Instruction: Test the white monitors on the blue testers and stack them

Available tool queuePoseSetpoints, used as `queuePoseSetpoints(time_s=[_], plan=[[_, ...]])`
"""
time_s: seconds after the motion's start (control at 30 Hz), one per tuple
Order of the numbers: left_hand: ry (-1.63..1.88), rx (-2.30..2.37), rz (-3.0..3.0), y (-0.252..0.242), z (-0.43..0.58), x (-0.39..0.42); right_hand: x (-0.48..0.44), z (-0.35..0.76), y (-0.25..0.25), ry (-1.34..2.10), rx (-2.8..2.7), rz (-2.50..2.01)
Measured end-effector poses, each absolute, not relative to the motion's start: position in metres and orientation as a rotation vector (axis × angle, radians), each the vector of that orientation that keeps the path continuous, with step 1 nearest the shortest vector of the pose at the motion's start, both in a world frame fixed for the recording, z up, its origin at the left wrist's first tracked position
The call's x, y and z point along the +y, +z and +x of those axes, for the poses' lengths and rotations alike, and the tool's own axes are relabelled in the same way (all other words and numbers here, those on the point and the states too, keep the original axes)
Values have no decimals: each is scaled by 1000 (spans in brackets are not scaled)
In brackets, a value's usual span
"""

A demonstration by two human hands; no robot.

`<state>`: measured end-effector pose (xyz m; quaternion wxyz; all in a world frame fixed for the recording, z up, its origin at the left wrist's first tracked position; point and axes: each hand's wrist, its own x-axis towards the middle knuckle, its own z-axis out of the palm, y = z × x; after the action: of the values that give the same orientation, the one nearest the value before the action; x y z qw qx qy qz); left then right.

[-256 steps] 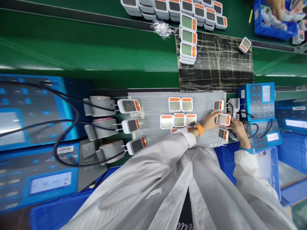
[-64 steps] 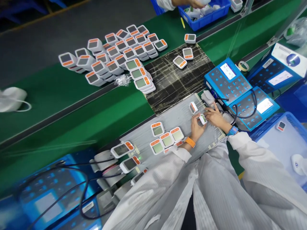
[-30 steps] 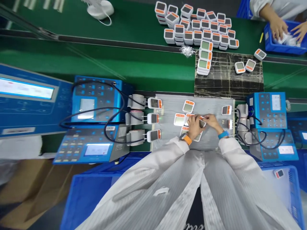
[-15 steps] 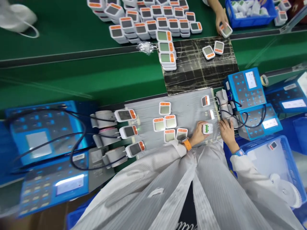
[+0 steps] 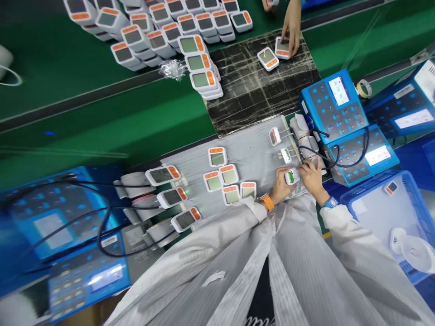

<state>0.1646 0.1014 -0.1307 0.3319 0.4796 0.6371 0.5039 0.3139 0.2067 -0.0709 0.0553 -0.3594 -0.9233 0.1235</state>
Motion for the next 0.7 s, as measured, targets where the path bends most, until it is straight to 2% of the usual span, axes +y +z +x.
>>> queuePoseSetpoints(time_s=[0.37, 0.7], plan=[[1431, 1642, 1356, -136, 167, 101, 203, 309, -74, 207, -2821, -1149], [1393, 1703, 1349, -128, 173, 105, 205, 308, -72, 287, -2762, -1150]])
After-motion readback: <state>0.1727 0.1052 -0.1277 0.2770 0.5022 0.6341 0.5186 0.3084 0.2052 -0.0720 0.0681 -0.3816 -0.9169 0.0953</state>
